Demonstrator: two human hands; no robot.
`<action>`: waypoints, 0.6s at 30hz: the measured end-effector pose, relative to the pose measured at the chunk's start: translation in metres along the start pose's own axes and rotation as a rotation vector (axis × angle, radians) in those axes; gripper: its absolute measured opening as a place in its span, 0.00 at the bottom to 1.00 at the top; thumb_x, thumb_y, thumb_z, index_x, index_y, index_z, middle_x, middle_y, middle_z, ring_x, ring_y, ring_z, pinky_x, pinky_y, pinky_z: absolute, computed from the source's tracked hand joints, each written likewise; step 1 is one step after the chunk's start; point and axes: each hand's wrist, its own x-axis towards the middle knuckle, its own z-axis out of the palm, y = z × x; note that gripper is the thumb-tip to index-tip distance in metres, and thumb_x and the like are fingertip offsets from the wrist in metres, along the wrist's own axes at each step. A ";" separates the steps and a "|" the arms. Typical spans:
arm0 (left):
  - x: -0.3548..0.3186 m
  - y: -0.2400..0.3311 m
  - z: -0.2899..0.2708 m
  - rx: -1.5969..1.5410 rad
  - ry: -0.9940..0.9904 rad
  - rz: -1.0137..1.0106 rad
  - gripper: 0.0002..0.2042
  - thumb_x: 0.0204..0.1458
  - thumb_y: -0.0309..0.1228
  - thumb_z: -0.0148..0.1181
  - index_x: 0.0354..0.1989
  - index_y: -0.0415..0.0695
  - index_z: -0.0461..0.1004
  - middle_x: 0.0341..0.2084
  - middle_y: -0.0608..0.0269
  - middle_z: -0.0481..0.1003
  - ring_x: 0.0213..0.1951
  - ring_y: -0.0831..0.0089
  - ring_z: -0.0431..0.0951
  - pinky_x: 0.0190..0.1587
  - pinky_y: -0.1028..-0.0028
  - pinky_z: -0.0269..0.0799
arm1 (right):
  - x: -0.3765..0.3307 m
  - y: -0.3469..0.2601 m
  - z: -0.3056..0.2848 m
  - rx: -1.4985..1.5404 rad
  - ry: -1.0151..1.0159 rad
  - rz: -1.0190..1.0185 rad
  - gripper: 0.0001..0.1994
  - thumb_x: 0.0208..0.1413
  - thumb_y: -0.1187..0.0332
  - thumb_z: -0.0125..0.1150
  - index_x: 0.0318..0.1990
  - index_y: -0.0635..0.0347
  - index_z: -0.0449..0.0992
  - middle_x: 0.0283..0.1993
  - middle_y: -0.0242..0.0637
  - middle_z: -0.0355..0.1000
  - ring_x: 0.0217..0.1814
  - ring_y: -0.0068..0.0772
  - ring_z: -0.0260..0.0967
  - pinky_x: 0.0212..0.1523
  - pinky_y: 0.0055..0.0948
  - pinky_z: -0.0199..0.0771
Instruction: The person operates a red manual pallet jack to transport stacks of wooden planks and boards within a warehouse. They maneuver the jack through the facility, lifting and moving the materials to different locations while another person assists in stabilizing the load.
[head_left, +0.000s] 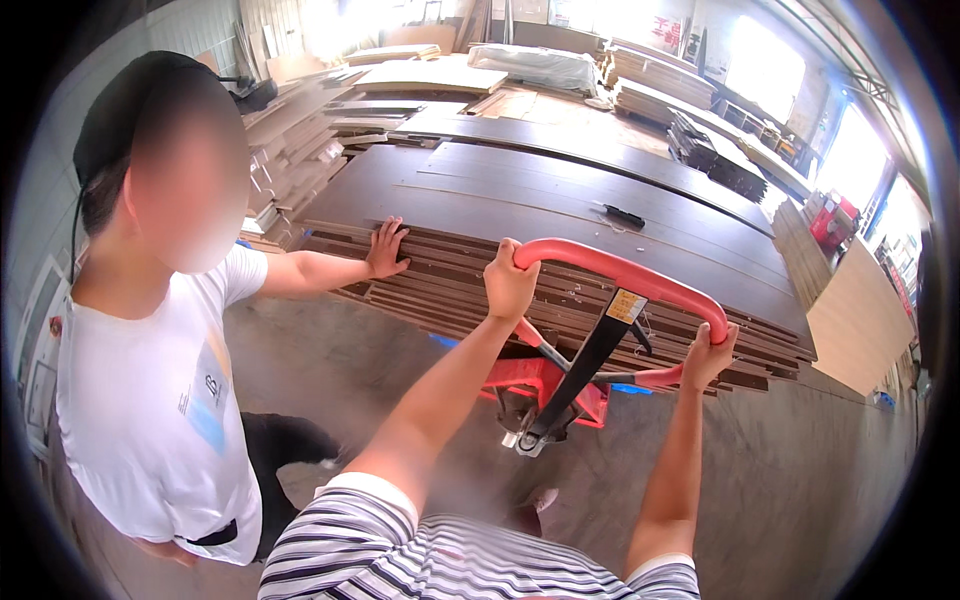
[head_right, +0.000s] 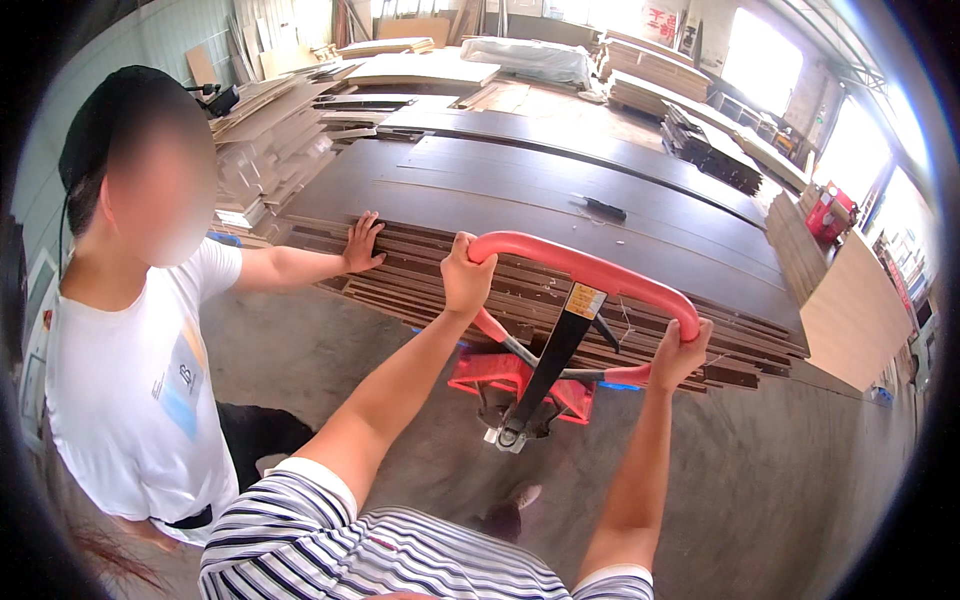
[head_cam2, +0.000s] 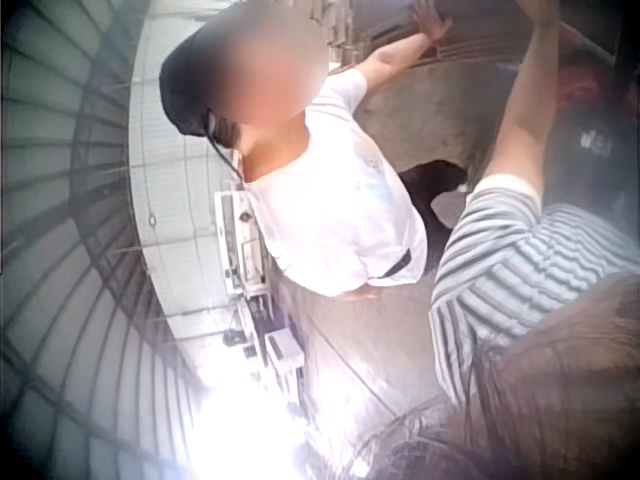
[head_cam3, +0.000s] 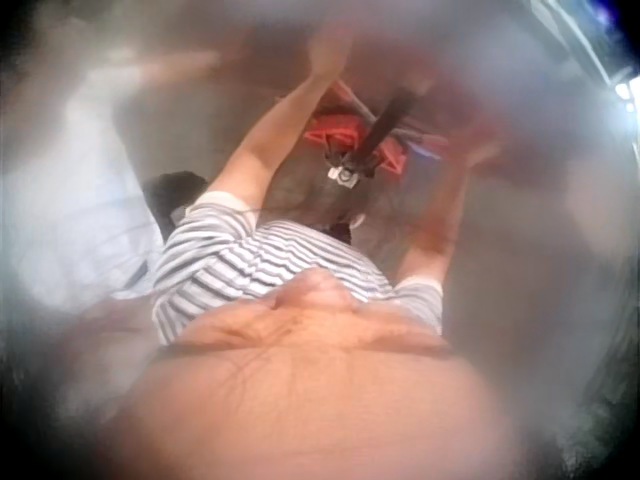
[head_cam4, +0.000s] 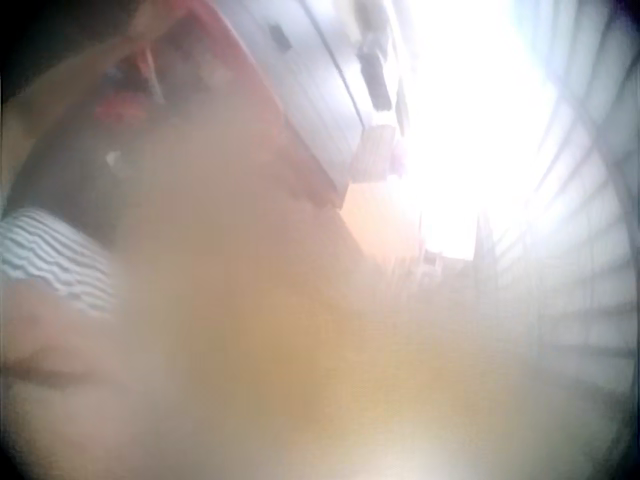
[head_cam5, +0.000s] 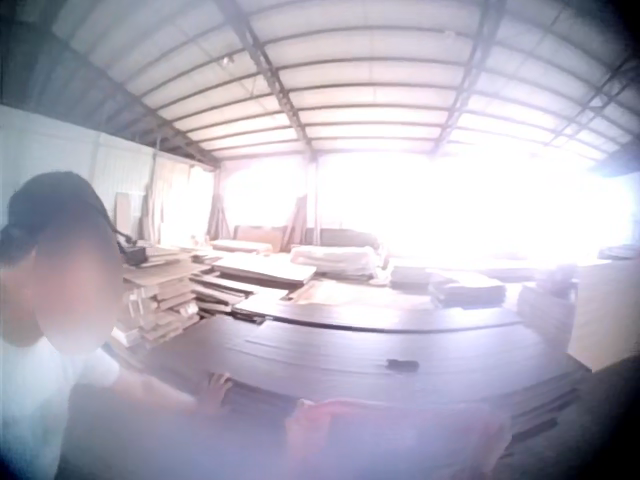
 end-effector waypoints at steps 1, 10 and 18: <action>-0.006 0.003 -0.003 0.008 -0.005 -0.014 0.09 0.45 0.25 0.62 0.32 0.41 0.68 0.20 0.55 0.73 0.24 0.61 0.77 0.32 0.68 0.73 | 0.004 0.006 0.004 0.014 -0.021 0.016 0.06 0.52 0.75 0.58 0.33 0.61 0.66 0.22 0.37 0.64 0.23 0.30 0.62 0.30 0.28 0.67; -0.043 0.028 -0.005 0.094 0.123 -0.056 0.08 0.46 0.25 0.62 0.33 0.42 0.69 0.21 0.56 0.74 0.24 0.62 0.77 0.32 0.69 0.72 | 0.030 0.050 0.019 0.144 -0.132 0.041 0.08 0.48 0.76 0.60 0.32 0.60 0.66 0.22 0.37 0.63 0.22 0.29 0.62 0.28 0.29 0.67; -0.052 0.036 0.003 0.103 0.177 -0.026 0.08 0.45 0.22 0.62 0.32 0.41 0.68 0.19 0.60 0.70 0.23 0.72 0.72 0.32 0.70 0.70 | 0.036 0.038 0.008 0.127 -0.114 -0.033 0.08 0.48 0.76 0.61 0.32 0.60 0.67 0.22 0.38 0.66 0.23 0.30 0.63 0.29 0.29 0.69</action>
